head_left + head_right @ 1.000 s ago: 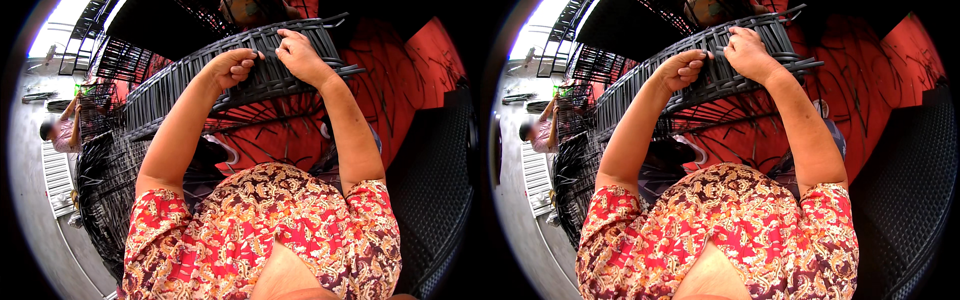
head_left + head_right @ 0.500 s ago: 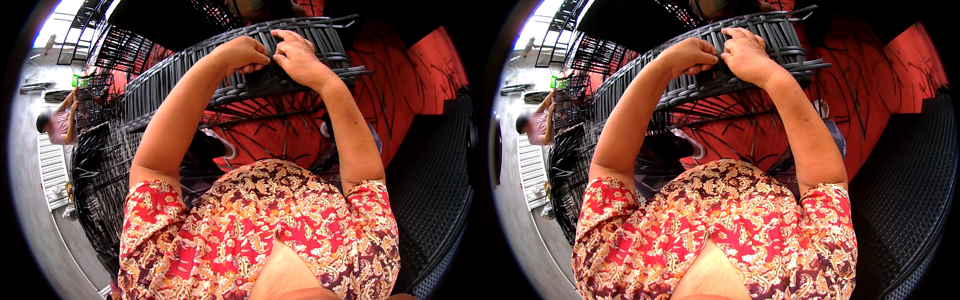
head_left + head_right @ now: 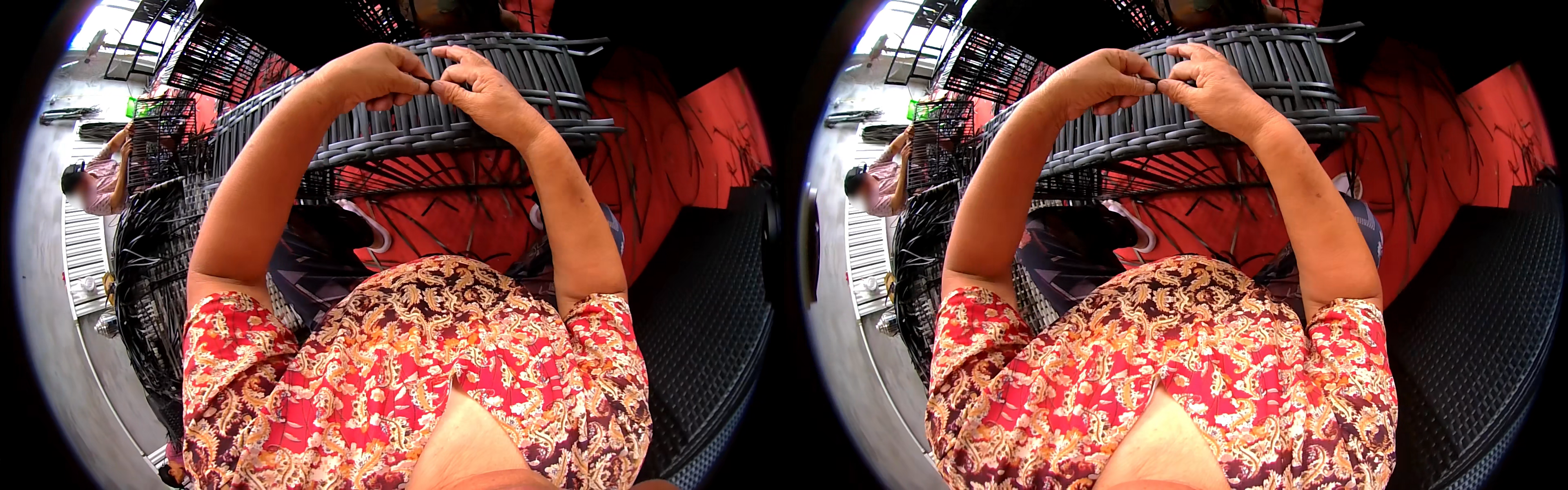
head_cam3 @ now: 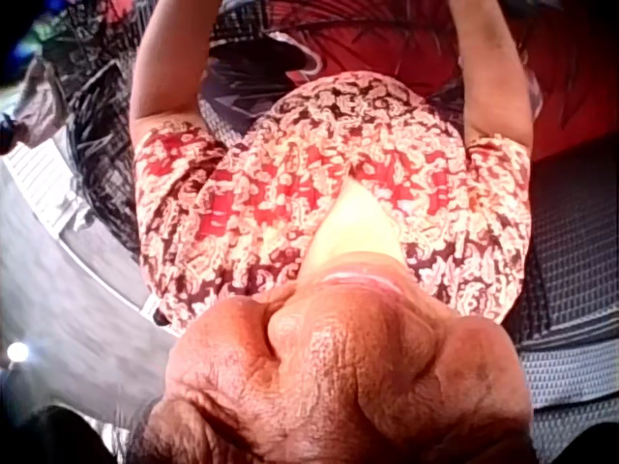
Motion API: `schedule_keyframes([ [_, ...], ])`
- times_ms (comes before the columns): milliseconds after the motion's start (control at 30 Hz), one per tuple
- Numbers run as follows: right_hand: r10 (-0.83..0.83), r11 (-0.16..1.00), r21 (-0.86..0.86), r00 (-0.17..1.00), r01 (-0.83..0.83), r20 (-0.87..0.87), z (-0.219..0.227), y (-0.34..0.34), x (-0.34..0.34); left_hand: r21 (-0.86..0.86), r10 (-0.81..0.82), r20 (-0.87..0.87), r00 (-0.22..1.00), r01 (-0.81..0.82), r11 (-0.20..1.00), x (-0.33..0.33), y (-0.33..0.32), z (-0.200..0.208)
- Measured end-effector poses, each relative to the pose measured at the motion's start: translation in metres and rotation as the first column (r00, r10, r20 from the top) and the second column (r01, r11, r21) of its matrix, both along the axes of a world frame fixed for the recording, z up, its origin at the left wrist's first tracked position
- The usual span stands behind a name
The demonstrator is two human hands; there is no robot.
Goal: The person weaves black strips onto a furniture frame by hand, pulling the strips through and around the frame members.
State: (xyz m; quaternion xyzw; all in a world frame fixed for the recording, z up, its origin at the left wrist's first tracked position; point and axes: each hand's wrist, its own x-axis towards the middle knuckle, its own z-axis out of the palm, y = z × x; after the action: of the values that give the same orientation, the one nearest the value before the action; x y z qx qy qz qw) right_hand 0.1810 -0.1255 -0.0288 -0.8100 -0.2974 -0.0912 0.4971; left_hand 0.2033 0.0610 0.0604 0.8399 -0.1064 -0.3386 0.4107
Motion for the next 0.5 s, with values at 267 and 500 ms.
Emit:
schedule_keyframes([
  [267,0.129,0.958,0.285,0.941,-0.037,-0.312,0.004,-0.006,-0.001,0.172,0.261,0.089,0.961,-0.273,0.946,0.006,0.000,-0.038],
  [500,0.145,0.960,0.274,0.940,-0.058,-0.309,0.008,-0.001,-0.004,0.293,0.194,0.249,0.949,-0.265,0.919,0.020,-0.001,-0.053],
])
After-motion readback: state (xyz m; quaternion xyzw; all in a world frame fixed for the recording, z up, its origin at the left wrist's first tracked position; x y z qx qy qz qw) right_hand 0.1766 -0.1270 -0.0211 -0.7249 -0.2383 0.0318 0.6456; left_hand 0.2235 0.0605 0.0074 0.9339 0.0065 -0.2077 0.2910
